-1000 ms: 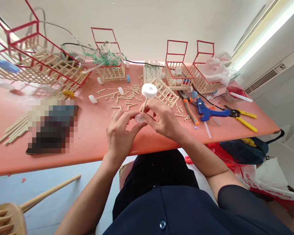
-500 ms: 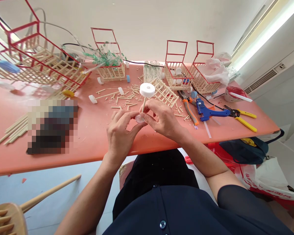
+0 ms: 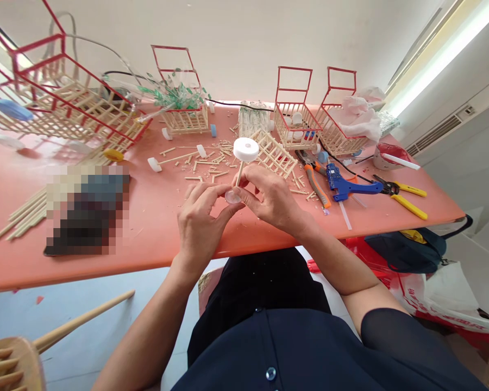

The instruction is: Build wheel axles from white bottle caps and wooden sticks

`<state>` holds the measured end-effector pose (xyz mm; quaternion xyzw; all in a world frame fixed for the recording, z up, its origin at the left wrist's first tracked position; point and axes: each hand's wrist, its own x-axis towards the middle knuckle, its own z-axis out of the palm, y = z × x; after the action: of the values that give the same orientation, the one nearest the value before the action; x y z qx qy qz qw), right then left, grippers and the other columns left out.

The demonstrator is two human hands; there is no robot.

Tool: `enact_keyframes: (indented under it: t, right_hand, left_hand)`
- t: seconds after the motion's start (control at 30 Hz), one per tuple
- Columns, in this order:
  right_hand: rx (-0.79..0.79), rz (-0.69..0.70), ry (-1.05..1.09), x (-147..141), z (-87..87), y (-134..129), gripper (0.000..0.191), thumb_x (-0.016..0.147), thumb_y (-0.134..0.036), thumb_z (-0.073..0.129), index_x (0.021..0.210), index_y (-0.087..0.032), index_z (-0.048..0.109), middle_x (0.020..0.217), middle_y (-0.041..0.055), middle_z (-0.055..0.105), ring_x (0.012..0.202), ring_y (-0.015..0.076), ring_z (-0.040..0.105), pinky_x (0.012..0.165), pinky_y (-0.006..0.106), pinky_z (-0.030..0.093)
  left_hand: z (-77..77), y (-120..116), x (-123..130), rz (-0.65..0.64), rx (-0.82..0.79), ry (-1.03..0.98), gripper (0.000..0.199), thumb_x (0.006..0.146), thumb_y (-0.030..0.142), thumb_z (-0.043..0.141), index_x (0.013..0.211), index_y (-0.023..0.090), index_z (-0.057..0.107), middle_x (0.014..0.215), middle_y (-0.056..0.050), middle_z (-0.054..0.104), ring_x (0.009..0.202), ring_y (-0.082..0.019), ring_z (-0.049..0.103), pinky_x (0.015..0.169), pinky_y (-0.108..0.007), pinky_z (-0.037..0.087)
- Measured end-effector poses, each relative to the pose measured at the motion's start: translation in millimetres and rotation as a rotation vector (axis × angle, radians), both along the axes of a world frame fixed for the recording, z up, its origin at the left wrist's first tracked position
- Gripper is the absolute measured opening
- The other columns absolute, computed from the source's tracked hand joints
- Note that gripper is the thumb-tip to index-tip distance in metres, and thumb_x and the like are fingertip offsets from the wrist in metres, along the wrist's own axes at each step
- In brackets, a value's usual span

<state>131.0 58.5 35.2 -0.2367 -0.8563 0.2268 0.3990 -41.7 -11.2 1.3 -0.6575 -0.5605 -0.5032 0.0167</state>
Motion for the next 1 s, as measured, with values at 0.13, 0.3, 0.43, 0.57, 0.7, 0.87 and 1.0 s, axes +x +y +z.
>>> enact_keyframes:
  t: [0.13,0.3,0.43,0.57,0.7,0.87,1.0]
  right_hand:
    - [-0.003,0.003,-0.007,-1.1,-0.6,0.6,0.02,0.108,-0.036,0.055,0.094,-0.022,0.057,0.096,0.0036,0.067,0.091,0.0181,0.06,0.086,0.032,0.046]
    - [0.003,-0.001,-0.004,-0.9,-1.0,0.3,0.02,0.109,-0.037,0.055,0.095,-0.022,0.057,0.096,0.0034,0.066,0.091,0.0179,0.061,0.084,0.032,0.047]
    - [0.008,0.002,0.006,-0.5,-1.0,0.0,0.018,0.108,-0.034,0.056,0.094,-0.022,0.057,0.097,0.0034,0.067,0.09,0.0175,0.062,0.084,0.031,0.049]
    - [0.001,0.005,0.035,-0.4,-1.0,-0.5,0.016,0.108,-0.031,0.058,0.095,-0.021,0.058,0.097,0.0036,0.068,0.089,0.0165,0.065,0.084,0.03,0.052]
    - [-0.053,-0.024,0.018,0.0,-0.7,-1.6,0.014,0.108,-0.03,0.058,0.097,-0.021,0.06,0.1,0.0042,0.068,0.088,0.0158,0.069,0.083,0.03,0.054]
    - [-0.05,-0.033,0.013,-0.2,-0.9,-1.8,0.014,0.107,-0.03,0.058,0.097,-0.02,0.061,0.098,0.0039,0.067,0.087,0.0154,0.07,0.081,0.029,0.054]
    - [-0.018,-0.039,0.013,-0.6,-2.9,-0.2,0.014,0.107,-0.029,0.059,0.096,-0.02,0.061,0.095,0.0029,0.068,0.086,0.0153,0.069,0.08,0.028,0.053]
  left_hand:
    - [-0.7,0.6,-0.8,0.023,-0.02,0.015,0.013,0.092,0.035,0.084,0.1,0.027,0.078,0.091,-0.001,0.074,0.085,-0.021,0.066,0.08,-0.034,0.053]
    - [-1.0,0.8,-1.3,0.026,-0.027,0.023,0.013,0.093,0.035,0.083,0.102,0.027,0.078,0.093,-0.002,0.075,0.086,-0.022,0.066,0.08,-0.034,0.052]
    - [-0.8,0.4,-0.9,0.025,-0.031,0.017,0.013,0.094,0.036,0.082,0.103,0.027,0.078,0.094,-0.002,0.076,0.086,-0.022,0.066,0.08,-0.034,0.052]
    - [-0.3,-0.2,0.1,0.009,-0.001,0.013,0.015,0.093,0.034,0.084,0.105,0.026,0.079,0.095,-0.002,0.077,0.086,-0.022,0.068,0.08,-0.033,0.052]
    - [-0.3,-0.4,0.4,0.019,-0.016,0.007,0.017,0.094,0.035,0.083,0.109,0.026,0.08,0.096,-0.003,0.078,0.088,-0.022,0.068,0.081,-0.034,0.052]
    - [0.0,-0.7,0.4,0.018,-0.035,0.004,0.02,0.094,0.037,0.082,0.11,0.026,0.08,0.093,-0.002,0.079,0.082,-0.02,0.067,0.08,-0.033,0.052]
    - [1.6,-1.7,1.8,0.046,-0.095,-0.019,0.021,0.094,0.038,0.082,0.109,0.023,0.078,0.095,-0.001,0.079,0.082,-0.019,0.066,0.079,-0.032,0.051]
